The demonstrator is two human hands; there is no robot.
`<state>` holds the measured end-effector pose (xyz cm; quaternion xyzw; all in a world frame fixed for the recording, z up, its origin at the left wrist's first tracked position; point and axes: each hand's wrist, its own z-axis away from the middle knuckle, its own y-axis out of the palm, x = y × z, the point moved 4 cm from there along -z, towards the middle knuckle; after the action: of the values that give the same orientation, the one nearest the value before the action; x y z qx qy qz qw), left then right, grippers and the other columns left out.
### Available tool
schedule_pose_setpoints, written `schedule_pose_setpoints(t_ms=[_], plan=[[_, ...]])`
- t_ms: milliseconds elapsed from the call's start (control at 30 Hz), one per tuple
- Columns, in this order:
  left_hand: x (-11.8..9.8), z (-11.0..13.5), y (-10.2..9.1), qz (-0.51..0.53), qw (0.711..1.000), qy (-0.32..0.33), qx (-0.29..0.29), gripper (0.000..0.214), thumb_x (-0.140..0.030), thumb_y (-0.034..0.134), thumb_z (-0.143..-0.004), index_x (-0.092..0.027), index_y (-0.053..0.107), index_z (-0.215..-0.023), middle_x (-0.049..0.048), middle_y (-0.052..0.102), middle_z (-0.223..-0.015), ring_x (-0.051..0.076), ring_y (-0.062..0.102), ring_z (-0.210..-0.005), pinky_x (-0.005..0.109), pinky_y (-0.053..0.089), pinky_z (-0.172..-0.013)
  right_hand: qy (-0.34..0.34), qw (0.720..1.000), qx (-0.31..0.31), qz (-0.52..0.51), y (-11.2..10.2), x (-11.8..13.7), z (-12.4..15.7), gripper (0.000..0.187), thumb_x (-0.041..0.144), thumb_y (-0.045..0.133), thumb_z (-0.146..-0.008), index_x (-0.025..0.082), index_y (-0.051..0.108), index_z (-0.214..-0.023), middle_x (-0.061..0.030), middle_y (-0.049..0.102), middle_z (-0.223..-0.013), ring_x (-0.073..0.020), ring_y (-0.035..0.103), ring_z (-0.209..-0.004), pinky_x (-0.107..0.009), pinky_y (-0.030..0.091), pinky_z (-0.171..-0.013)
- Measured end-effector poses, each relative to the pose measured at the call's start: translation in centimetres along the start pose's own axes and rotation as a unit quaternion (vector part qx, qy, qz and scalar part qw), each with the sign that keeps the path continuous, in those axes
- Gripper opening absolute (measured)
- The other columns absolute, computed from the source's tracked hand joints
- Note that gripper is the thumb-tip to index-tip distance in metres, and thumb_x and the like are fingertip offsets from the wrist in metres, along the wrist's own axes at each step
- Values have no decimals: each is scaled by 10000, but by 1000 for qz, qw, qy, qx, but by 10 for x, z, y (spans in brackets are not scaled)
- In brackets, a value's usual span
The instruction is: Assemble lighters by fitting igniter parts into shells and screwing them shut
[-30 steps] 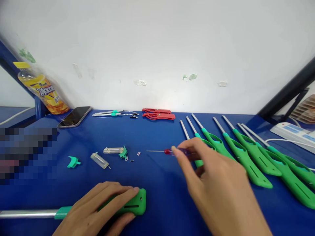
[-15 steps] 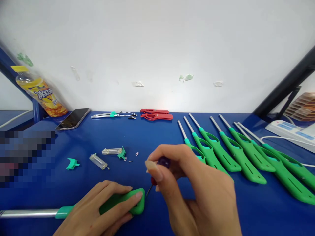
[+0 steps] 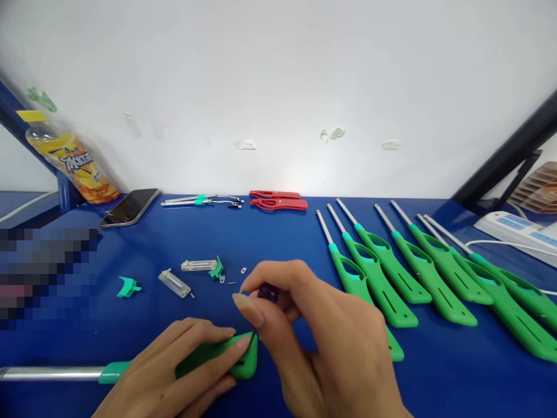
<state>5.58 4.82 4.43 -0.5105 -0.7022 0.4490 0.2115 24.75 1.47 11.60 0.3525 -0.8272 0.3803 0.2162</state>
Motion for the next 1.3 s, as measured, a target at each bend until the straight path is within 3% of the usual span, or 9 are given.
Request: schedule_pose_setpoints(t_ms=[167, 300, 433, 600, 800, 967, 1133, 1200, 1300], plan=[[0, 1, 1, -1, 1000, -1, -4, 281, -242, 465, -1122, -221, 685, -1297, 71, 755, -995, 234, 719, -782, 367, 667, -617, -5, 1000, 22, -2, 3, 2, 3, 53, 373, 652, -1062, 330, 682, -1058, 117, 792, -837, -61, 734, -595, -106, 563, -592], [1, 2, 0, 3, 1000, -7, -13, 285, -244, 466, -1125, -236, 693, -1297, 61, 762, -1001, 227, 716, -785, 358, 657, -636, -64, 998, -22, 0, 5, 3, 5, 70, 320, 697, -1039, 329, 703, -1109, 60, 802, -859, -120, 765, -670, -173, 575, -587], [1, 4, 0, 2, 1000, -11, 1, 294, -237, 483, -1122, -257, 684, -1334, 56, 757, -1054, 220, 715, -838, 348, 649, -690, -100, 994, -13, 52, 7, 1, 6, 157, 377, 774, -988, 317, 744, -1129, 53, 728, -760, -112, 692, -558, -207, 563, -542], [1, 6, 2, 8, 1000, -10, 19, 290, -223, 522, -1103, -234, 671, -1351, 75, 737, -1079, 240, 705, -873, 384, 657, -712, -63, 998, 27, -5, 4, 3, 10, 393, 241, 579, -1061, 415, 692, -1393, 31, 795, -1221, -159, 796, -1009, -198, 652, -786], [1, 3, 1, 7, 1000, -4, -3, 274, -209, 516, -1102, -233, 681, -1320, 66, 749, -1033, 233, 705, -821, 369, 654, -663, -90, 994, 55, -22, 7, 0, 2, 402, 172, 705, -994, 325, 718, -1366, 37, 721, -881, -92, 714, -743, -138, 604, -701], [-2, -4, -3, -6, 1000, 2, -14, 273, -228, 483, -1112, -219, 698, -1281, 71, 757, -989, 232, 725, -786, 364, 669, -634, -66, 992, 93, -62, 9, -1, 3, 582, 125, 555, -1041, 388, 557, -1560, 8, 756, -1237, -126, 780, -991, -167, 638, -859], [-4, -5, -4, -22, 1000, -8, -9, 329, -273, 406, -1141, -238, 730, -1183, 53, 757, -963, 211, 731, -764, 337, 672, -637, -77, 993, 19, -87, 6, 6, 9, 283, 215, 768, -968, 415, 795, -1165, 53, 748, -873, -106, 733, -612, -145, 627, -606], [-3, -3, -3, -19, 1000, -21, 4, 324, -288, 420, -1139, -251, 734, -1211, 53, 761, -981, 208, 735, -776, 342, 682, -679, -72, 994, 43, -67, 9, 6, 9, 309, 257, 815, -935, 424, 784, -1193, 41, 761, -927, -132, 770, -680, -159, 639, -615], [-3, 1, -4, -15, 1000, -14, -5, 288, -266, 483, -1116, -259, 726, -1272, 63, 762, -1030, 220, 740, -808, 391, 693, -747, -95, 993, 60, -47, 13, 8, 8, 331, 315, 670, -1043, 416, 723, -1353, 13, 805, -1156, -186, 816, -941, -192, 670, -737]])
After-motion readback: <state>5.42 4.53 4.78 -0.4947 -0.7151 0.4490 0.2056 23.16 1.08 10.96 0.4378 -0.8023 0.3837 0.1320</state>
